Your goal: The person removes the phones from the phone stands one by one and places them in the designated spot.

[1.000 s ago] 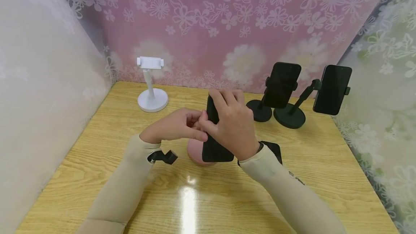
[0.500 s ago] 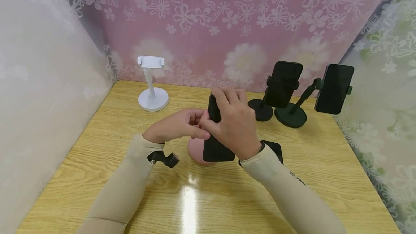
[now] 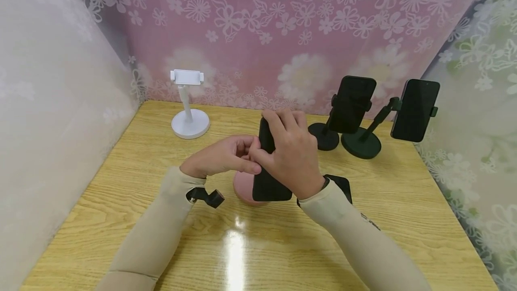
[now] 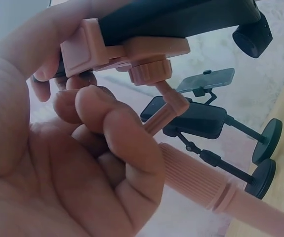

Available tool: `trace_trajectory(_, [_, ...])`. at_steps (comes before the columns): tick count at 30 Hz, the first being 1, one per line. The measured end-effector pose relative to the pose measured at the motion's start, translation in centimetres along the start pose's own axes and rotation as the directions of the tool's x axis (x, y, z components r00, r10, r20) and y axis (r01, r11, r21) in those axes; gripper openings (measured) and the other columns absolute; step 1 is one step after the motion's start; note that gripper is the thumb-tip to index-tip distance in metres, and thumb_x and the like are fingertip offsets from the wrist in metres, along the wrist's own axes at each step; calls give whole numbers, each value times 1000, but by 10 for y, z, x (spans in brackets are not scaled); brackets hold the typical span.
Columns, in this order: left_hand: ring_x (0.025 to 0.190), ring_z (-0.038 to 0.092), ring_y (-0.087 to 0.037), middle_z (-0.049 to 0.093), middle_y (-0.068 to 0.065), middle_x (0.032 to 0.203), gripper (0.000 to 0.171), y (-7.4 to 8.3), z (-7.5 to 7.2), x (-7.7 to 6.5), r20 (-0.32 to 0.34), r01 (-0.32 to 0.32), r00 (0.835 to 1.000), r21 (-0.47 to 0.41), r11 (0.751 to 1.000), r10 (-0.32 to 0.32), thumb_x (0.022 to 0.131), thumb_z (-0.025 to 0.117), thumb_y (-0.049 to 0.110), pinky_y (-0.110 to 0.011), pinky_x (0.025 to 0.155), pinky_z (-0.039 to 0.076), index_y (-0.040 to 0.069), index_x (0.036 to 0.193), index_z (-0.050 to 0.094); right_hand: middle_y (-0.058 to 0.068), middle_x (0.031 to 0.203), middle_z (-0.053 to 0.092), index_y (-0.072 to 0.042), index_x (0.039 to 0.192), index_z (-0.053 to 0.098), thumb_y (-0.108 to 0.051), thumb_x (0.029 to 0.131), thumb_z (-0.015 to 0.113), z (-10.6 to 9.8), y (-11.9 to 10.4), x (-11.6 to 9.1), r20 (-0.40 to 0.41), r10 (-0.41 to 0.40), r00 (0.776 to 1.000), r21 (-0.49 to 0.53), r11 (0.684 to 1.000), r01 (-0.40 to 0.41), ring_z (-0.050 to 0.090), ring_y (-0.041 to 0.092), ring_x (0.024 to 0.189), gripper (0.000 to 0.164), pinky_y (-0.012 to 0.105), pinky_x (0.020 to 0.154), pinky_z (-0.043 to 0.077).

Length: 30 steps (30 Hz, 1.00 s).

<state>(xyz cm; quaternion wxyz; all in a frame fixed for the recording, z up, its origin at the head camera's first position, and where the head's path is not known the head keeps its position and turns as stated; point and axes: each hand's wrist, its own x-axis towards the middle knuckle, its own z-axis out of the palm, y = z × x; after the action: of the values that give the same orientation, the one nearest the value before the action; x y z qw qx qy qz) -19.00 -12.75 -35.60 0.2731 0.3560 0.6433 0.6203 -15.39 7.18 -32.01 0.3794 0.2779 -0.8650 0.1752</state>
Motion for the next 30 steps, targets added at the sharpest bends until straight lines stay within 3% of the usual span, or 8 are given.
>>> trace_trajectory(14, [70, 49, -19, 51, -2, 72, 21, -1, 3, 1, -67, -21, 998, -7, 1000, 20, 93, 75, 10, -31, 71, 42, 5, 87, 56, 13, 107, 63, -6, 124, 65, -33, 88, 65, 0, 2, 2, 14, -26, 1000, 16, 1000, 26, 52, 35, 97, 44, 42, 47, 49])
trace_trajectory(21, [64, 49, -18, 54, -4, 72, 16, 1, 7, 0, -90, -22, 996, 20, 1000, 24, 93, 71, 9, -33, 65, 44, 5, 87, 57, 14, 107, 63, -5, 125, 64, -32, 85, 72, -3, 4, 4, 47, -41, 998, 33, 999, 40, 52, 36, 96, 48, 41, 46, 48])
trace_trajectory(30, [63, 54, -22, 54, -6, 72, 16, 4, 9, -1, -58, -19, 998, 25, 999, 21, 94, 70, 12, -33, 65, 47, 4, 89, 58, 12, 108, 64, -6, 129, 66, -37, 81, 83, -9, 7, 7, 116, -48, 992, 60, 997, 42, 51, 34, 91, 59, 36, 45, 43])
